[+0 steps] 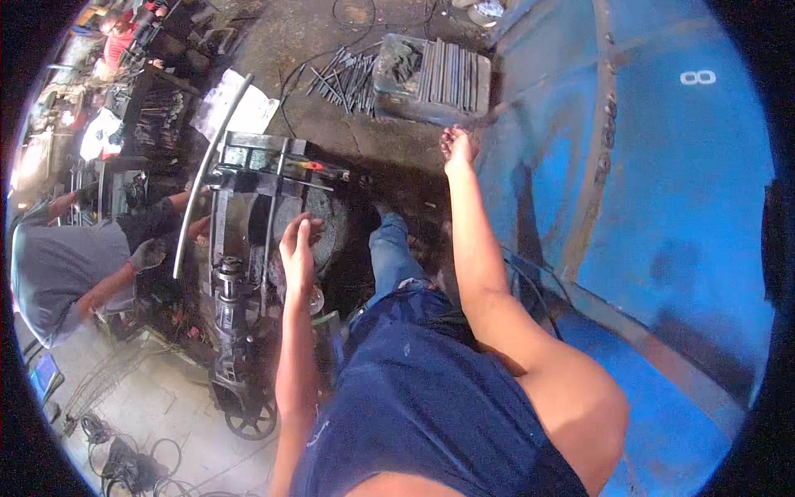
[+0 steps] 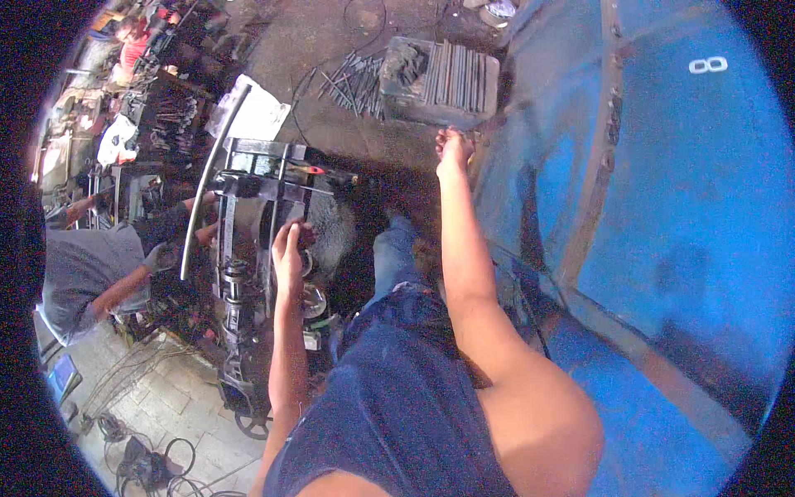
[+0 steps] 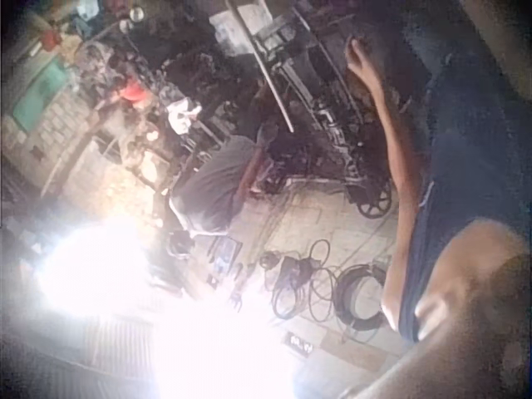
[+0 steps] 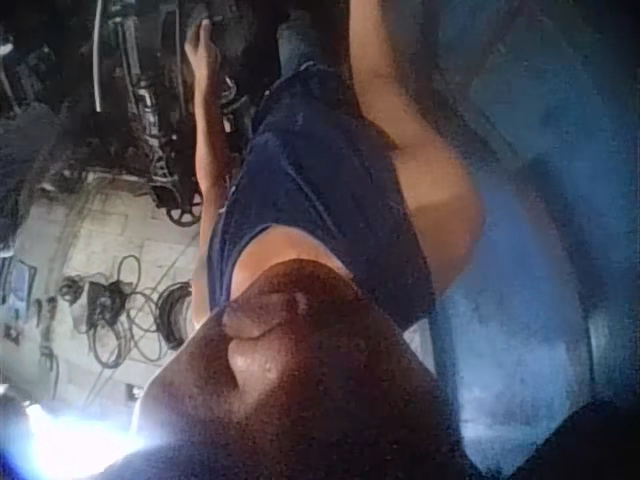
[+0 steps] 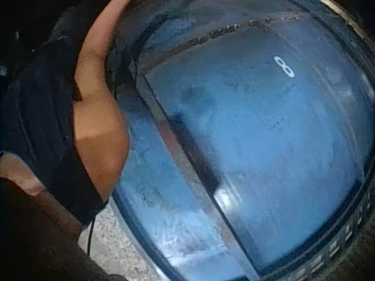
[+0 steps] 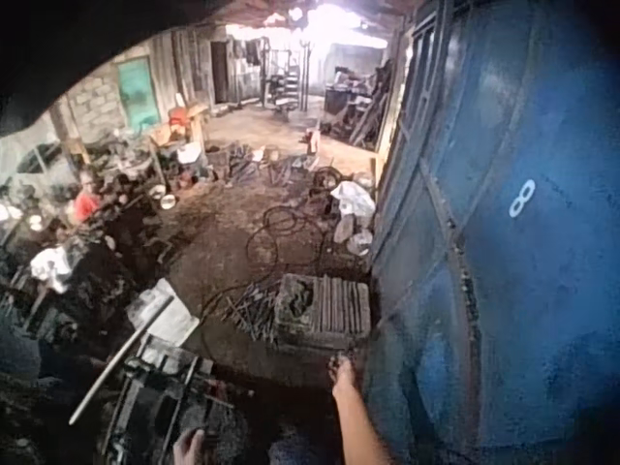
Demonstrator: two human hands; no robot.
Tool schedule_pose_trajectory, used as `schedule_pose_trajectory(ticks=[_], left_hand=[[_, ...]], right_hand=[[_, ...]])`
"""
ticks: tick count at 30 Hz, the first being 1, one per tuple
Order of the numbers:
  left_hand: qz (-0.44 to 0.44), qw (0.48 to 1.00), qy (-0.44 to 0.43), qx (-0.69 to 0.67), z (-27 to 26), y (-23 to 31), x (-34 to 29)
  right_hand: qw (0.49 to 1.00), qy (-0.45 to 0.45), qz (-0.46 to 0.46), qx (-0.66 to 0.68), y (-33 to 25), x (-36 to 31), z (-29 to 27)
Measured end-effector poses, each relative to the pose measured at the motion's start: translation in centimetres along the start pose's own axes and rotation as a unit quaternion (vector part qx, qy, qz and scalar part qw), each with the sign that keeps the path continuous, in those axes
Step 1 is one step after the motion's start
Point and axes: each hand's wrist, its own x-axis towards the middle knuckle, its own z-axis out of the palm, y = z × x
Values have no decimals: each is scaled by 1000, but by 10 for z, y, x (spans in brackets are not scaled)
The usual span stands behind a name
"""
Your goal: Manually bending a long metal rod using a fabrication machine and checking the alignment.
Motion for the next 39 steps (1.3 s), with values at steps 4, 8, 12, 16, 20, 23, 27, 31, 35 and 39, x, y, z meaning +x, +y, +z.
schedule_pose_trajectory(ticks=[4, 8, 12, 16, 20, 23, 27, 31, 35, 39], left_hand=[[-3, 998, -64, -2, 34, 4, 15], [14, 994, -101, 39, 58, 10, 48], [-26, 989, -124, 72, 96, 10, 99], [-33, 978, -172, 113, 139, 11, 154], [-17, 964, -230, 133, 190, 6, 218], [-40, 962, -223, 154, 209, -6, 263], [-27, 958, -225, 177, 242, -7, 316], [-31, 952, -245, 181, 272, -6, 343], [-34, 950, -243, 194, 269, -34, 362], [-68, 958, -240, 141, 280, -61, 368]], right_hand=[[999, 8, 49, -10, 7, 43, -41], [998, 29, 47, -43, 7, 67, -41], [998, 29, 54, -35, -3, 118, -38], [994, 64, 51, -74, 1, 183, -27], [991, 46, 30, -121, 6, 264, -34], [988, 69, 36, -134, 15, 289, 0], [989, 42, 48, -133, 24, 327, 31], [962, 25, 21, -271, 42, 385, 31], [918, 71, -77, -382, 79, 395, 53], [869, 70, -90, -482, 86, 414, 61]])
